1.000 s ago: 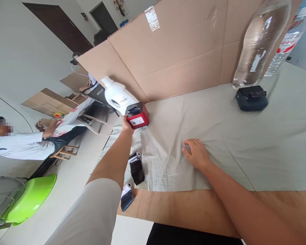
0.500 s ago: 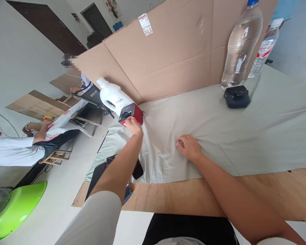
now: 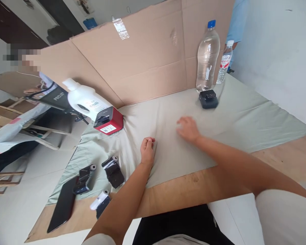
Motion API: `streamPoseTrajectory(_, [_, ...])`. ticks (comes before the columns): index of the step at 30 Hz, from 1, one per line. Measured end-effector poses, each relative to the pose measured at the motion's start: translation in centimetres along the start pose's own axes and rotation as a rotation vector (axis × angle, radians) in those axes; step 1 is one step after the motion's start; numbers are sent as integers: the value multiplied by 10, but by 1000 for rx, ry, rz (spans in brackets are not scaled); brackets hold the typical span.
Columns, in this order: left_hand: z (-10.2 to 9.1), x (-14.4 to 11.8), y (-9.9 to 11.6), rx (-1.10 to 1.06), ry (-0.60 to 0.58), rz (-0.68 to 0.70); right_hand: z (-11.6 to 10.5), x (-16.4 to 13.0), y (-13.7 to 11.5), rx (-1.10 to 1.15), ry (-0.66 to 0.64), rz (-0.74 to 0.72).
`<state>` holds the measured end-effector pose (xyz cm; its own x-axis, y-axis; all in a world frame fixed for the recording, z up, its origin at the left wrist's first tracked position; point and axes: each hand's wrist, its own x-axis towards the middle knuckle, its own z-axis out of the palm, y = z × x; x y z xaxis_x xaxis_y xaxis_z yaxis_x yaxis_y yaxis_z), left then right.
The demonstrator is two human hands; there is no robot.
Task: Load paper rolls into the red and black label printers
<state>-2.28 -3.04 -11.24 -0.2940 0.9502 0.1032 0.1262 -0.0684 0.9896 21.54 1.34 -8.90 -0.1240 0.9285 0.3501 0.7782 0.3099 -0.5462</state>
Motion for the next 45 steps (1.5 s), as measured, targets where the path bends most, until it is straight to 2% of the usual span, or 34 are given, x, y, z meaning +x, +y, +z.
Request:
streamPoseTrajectory(2, [1,0,2,-9,-36,-12,-23,42,38,-189,194,183])
streamPoseTrajectory(5, [2,0,3,-31,-49,-22,-49,85,91,-319,331,410])
streamPoseTrajectory(8, [1,1,2,-44,-61,-36,-56,96,123,-299,281,550])
streamPoseTrajectory(10, [1,1,2,-39,-76,-36,-54,92,129,-263,244,583])
streamPoseTrajectory(13, [0,1,4,-57,-95,-21,-48,81,113,-222,257,620])
streamPoseTrajectory(17, [-1,1,6,-171,-104,5,-37,58,58,-36,205,606])
streamPoseTrajectory(20, [-1,2,5,-295,-170,-37,-16,29,4,131,126,446])
streamPoseTrajectory(23, [-1,3,4,-468,-306,-200,11,-8,-49,244,73,232])
streamPoseTrajectory(24, [-1,3,4,-531,-317,-246,20,-21,-64,262,53,154])
streamPoseTrajectory(26, [-2,4,6,-630,-275,-296,35,-42,-90,248,21,48])
streamPoseTrajectory(28, [-4,5,9,-680,-200,-306,43,-53,-105,220,2,-18])
streamPoseTrajectory(30, [-5,6,11,-685,-170,-308,47,-52,-109,245,6,-16])
streamPoseTrajectory(32, [-6,6,12,-674,-180,-293,49,-42,-104,334,59,89])
streamPoseTrajectory(34, [-6,4,11,-658,-235,-266,52,-31,-96,460,127,230])
streamPoseTrajectory(36, [-7,3,11,-639,-314,-259,58,-25,-88,601,127,301])
streamPoseTrajectory(40, [-8,5,10,-656,-382,-273,68,-28,-79,812,3,287])
streamPoseTrajectory(45, [-9,11,8,-653,-388,-320,70,-30,-75,877,-9,298])
